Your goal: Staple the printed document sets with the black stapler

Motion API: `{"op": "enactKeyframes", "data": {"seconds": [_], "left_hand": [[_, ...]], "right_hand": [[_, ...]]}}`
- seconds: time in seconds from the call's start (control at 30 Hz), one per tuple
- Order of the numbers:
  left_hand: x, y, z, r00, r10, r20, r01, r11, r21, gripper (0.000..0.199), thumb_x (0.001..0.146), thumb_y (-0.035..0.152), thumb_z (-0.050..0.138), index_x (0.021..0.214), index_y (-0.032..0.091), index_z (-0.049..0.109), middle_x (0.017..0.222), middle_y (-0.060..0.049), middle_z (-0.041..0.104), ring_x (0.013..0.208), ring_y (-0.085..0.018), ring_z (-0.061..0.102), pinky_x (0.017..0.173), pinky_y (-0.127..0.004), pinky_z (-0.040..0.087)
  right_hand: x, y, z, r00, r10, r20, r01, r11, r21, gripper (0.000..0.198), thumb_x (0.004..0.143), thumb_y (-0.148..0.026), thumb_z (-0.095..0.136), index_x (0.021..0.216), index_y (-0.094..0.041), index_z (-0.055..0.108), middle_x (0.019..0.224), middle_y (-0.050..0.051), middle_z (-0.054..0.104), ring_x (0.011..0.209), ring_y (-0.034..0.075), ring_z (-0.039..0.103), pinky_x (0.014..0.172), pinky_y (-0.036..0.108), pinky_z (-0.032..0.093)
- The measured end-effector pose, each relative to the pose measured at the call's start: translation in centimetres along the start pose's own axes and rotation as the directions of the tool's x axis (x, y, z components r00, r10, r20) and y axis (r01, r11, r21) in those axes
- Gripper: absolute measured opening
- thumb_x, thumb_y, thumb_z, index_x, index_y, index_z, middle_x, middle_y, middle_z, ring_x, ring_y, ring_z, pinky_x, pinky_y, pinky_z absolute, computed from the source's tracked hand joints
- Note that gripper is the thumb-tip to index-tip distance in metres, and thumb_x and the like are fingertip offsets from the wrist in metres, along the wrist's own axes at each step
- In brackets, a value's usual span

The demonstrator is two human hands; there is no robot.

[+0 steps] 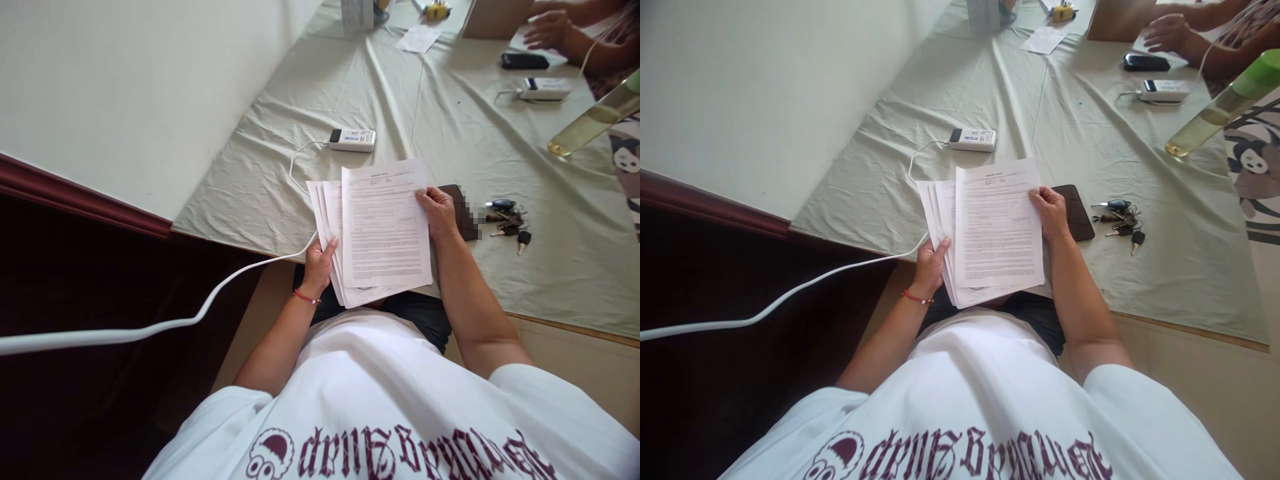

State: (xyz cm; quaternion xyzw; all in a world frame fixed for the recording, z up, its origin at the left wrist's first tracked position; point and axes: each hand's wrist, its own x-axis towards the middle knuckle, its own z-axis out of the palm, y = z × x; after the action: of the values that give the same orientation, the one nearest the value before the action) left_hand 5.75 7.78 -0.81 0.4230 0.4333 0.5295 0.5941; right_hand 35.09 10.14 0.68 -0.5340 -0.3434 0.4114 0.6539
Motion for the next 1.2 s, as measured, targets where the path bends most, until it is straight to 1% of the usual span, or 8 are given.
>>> {"op": "enactKeyframes", "data": {"seconds": [0.13, 0.27, 0.4, 0.6, 0.77, 0.87, 0.97, 1.2], "left_hand": [[0.01, -0.06, -0.07, 1.000, -0.007, -0.001, 0.007, 1.000, 0.000, 0.039, 0.075, 0.045, 0.083, 0.103, 0.019, 0.077, 0.110, -0.008, 0.079, 0.112, -0.028, 0.071, 0.108, -0.044, 0.050], [0.01, -0.06, -0.11, 1.000, -0.016, 0.001, 0.016, 1.000, 0.003, 0.038, 0.075, 0.044, 0.083, 0.103, 0.018, 0.077, 0.111, -0.009, 0.079, 0.113, -0.029, 0.070, 0.109, -0.045, 0.049], [0.02, -0.01, -0.10, 1.000, -0.010, 0.004, 0.010, 1.000, 0.005, 0.038, 0.076, 0.044, 0.083, 0.103, 0.018, 0.077, 0.112, -0.009, 0.079, 0.113, -0.029, 0.070, 0.109, -0.045, 0.049], [-0.04, 0.14, -0.07, 1.000, -0.014, 0.002, 0.014, 1.000, 0.016, 0.037, 0.076, 0.044, 0.082, 0.102, 0.018, 0.077, 0.112, -0.009, 0.079, 0.113, -0.029, 0.071, 0.108, -0.045, 0.050], [-0.01, 0.17, -0.05, 1.000, -0.020, 0.009, 0.020, 1.000, 0.013, 0.036, 0.076, 0.044, 0.082, 0.100, 0.018, 0.077, 0.106, -0.010, 0.080, 0.110, -0.030, 0.072, 0.106, -0.045, 0.051], [0.02, 0.08, -0.12, 1.000, -0.026, 0.015, 0.026, 1.000, 0.011, 0.036, 0.076, 0.043, 0.082, 0.101, 0.018, 0.077, 0.104, -0.009, 0.080, 0.109, -0.029, 0.072, 0.106, -0.045, 0.051], [0.04, -0.09, -0.25, 1.000, -0.026, 0.015, 0.025, 0.999, 0.029, 0.036, 0.079, 0.045, 0.080, 0.101, 0.018, 0.078, 0.103, -0.009, 0.080, 0.108, -0.029, 0.072, 0.105, -0.044, 0.052], [0.04, -0.22, -0.38, 0.999, -0.013, 0.031, 0.012, 0.999, 0.032, 0.038, 0.081, 0.047, 0.078, 0.105, 0.018, 0.077, 0.106, -0.008, 0.080, 0.108, -0.028, 0.073, 0.104, -0.043, 0.053]], "right_hand": [[-0.18, -0.20, 0.00, 1.000, 0.006, 0.029, -0.005, 0.999, -0.031, 0.038, 0.065, -0.057, 0.084, 0.074, -0.025, 0.064, 0.069, -0.003, 0.064, 0.059, 0.015, 0.056, 0.058, 0.029, 0.050], [-0.28, -0.35, 0.07, 1.000, 0.005, 0.030, -0.004, 0.999, -0.041, 0.039, 0.066, -0.056, 0.083, 0.071, -0.025, 0.060, 0.066, -0.004, 0.060, 0.057, 0.014, 0.052, 0.057, 0.029, 0.048], [-0.27, -0.32, 0.09, 0.999, 0.003, 0.036, -0.002, 1.000, -0.018, 0.037, 0.066, -0.054, 0.084, 0.071, -0.025, 0.061, 0.066, -0.004, 0.060, 0.056, 0.012, 0.050, 0.055, 0.027, 0.046], [-0.18, -0.10, 0.09, 0.999, 0.005, 0.051, -0.004, 1.000, -0.012, 0.035, 0.067, -0.052, 0.084, 0.070, -0.024, 0.062, 0.065, -0.005, 0.060, 0.054, 0.012, 0.050, 0.054, 0.026, 0.047], [-0.06, 0.17, 0.04, 0.997, -0.016, 0.071, 0.016, 1.000, -0.001, 0.034, 0.069, -0.051, 0.085, 0.070, -0.025, 0.063, 0.065, -0.005, 0.061, 0.054, 0.011, 0.051, 0.053, 0.025, 0.047], [-0.03, 0.30, 0.06, 0.997, -0.014, 0.075, 0.017, 0.999, -0.028, 0.034, 0.069, -0.053, 0.084, 0.072, -0.026, 0.063, 0.067, -0.005, 0.061, 0.056, 0.012, 0.052, 0.055, 0.026, 0.048], [-0.08, 0.35, 0.15, 0.997, -0.015, 0.075, 0.019, 0.999, -0.049, 0.036, 0.069, -0.055, 0.083, 0.071, -0.026, 0.062, 0.067, -0.005, 0.060, 0.056, 0.012, 0.052, 0.055, 0.026, 0.047], [-0.32, 0.16, 0.40, 0.996, -0.014, 0.090, 0.017, 0.999, -0.032, 0.036, 0.068, -0.055, 0.084, 0.071, -0.025, 0.064, 0.067, -0.004, 0.061, 0.056, 0.012, 0.050, 0.054, 0.026, 0.045]]}}
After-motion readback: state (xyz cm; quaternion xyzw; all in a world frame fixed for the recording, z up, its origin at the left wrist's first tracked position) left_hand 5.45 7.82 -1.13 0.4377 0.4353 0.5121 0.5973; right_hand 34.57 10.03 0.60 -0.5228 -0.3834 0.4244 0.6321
